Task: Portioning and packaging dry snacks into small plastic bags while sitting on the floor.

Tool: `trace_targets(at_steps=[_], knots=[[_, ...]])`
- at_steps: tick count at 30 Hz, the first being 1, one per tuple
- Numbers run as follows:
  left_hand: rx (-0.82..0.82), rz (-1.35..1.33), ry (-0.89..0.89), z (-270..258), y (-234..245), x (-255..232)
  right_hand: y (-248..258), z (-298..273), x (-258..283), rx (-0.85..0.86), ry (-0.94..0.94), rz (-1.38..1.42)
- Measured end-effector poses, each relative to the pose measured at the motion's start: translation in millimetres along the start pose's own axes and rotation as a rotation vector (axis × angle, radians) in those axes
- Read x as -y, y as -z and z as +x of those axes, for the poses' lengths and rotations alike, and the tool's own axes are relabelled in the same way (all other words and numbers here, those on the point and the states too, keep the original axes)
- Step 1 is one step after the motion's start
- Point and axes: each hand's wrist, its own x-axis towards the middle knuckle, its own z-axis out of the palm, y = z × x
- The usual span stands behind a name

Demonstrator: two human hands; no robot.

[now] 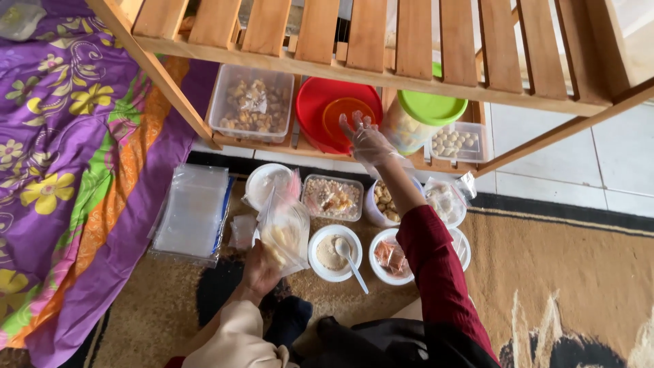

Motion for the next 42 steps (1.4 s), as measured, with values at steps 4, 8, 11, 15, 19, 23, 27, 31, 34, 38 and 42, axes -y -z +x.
trace_targets(at_steps=[4,8,11,15,19,23,27,31,34,38,42], knots=[[0.121,-0.181,-0.031,5,9,-11,40,-13,-19,0.022,0.158,0.258],[0.400,-0.280,-0.100,-16,-27,-41,57,-47,-25,0.081,0.220,0.387],[0.433,-0.290,-0.110,-40,-58,-63,70,-103,-22,-0.001,0.156,0.705],[-0.062,-0.055,-0.237,-36,10,-95,12,-162,-24,-0.400,0.255,0.825],[-0.009,-0.011,-0.283,-77,-59,-116,-25,-222,-17,-0.514,0.199,0.987],[0.181,0.006,-0.304,-127,-121,-122,-48,-302,0,-0.358,-0.104,1.396],[-0.043,0.122,-0.339,-151,-169,-116,17,-366,30,-0.434,-0.223,1.543],[-0.147,0.074,-0.302,-155,-181,-107,21,-401,53,-0.564,-0.479,1.808],[-0.165,0.132,-0.313,-163,-194,-106,-14,-407,50,-0.634,-0.472,1.833],[-0.220,0.377,-0.413,-160,-196,-126,-37,-420,46,-0.728,-0.398,1.761],[-0.241,0.471,-0.486,-188,-214,-136,-25,-435,47,-0.758,-0.457,1.778]])
